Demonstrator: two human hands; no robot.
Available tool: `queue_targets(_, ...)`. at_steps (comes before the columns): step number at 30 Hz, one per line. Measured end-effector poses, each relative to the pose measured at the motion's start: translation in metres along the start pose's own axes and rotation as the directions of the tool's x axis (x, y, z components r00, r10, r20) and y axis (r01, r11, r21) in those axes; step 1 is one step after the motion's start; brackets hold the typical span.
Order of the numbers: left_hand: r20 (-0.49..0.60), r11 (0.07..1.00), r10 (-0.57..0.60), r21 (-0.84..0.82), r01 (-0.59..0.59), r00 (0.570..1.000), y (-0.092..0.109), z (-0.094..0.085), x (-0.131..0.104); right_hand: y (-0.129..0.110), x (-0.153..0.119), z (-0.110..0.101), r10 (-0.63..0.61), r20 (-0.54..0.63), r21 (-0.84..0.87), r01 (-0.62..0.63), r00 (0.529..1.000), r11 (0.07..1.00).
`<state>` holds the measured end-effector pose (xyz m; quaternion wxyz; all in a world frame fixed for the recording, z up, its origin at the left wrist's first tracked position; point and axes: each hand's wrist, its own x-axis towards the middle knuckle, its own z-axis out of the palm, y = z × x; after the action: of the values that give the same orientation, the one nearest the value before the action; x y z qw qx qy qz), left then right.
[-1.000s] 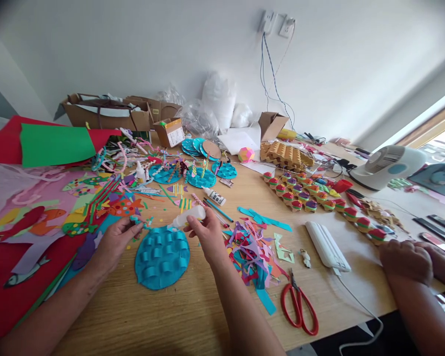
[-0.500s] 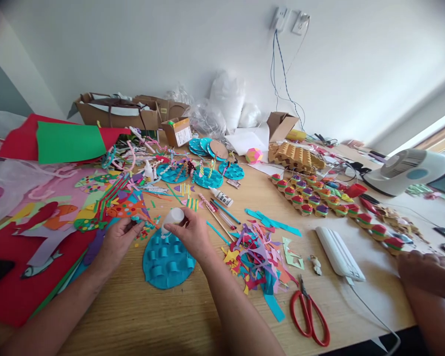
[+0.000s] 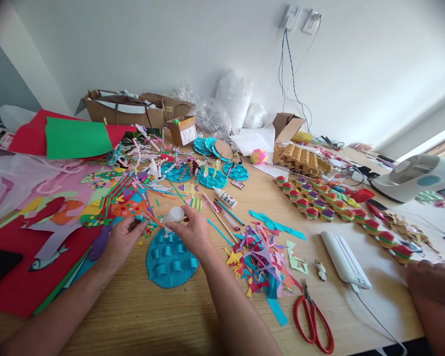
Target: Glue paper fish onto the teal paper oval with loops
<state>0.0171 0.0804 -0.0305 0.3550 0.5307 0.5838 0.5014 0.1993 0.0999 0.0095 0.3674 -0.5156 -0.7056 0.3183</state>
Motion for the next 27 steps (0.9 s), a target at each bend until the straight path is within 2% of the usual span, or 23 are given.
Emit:
queue_targets(8, -0.001, 1.0, 0.017, 0.006, -0.017, 1.0, -0.005, 0.001, 0.0, 0.007, 0.003, 0.008, -0.006, 0.017, 0.018, 0.006, 1.0, 1.0)
queue_targets(14, -0.005, 0.998, 0.003, -0.063, -0.003, 1.0, -0.009, 0.002, -0.001, 0.007, 0.004, 0.011, -0.003, 0.011, 0.026, 0.003, 1.0, 1.0)
queue_targets(27, -0.02, 0.927, -0.192, -0.333, 0.174, 0.981, 0.006, 0.004, -0.014, -0.001, 0.001, 0.009, -0.021, -0.027, 0.052, 0.023, 0.999, 0.998)
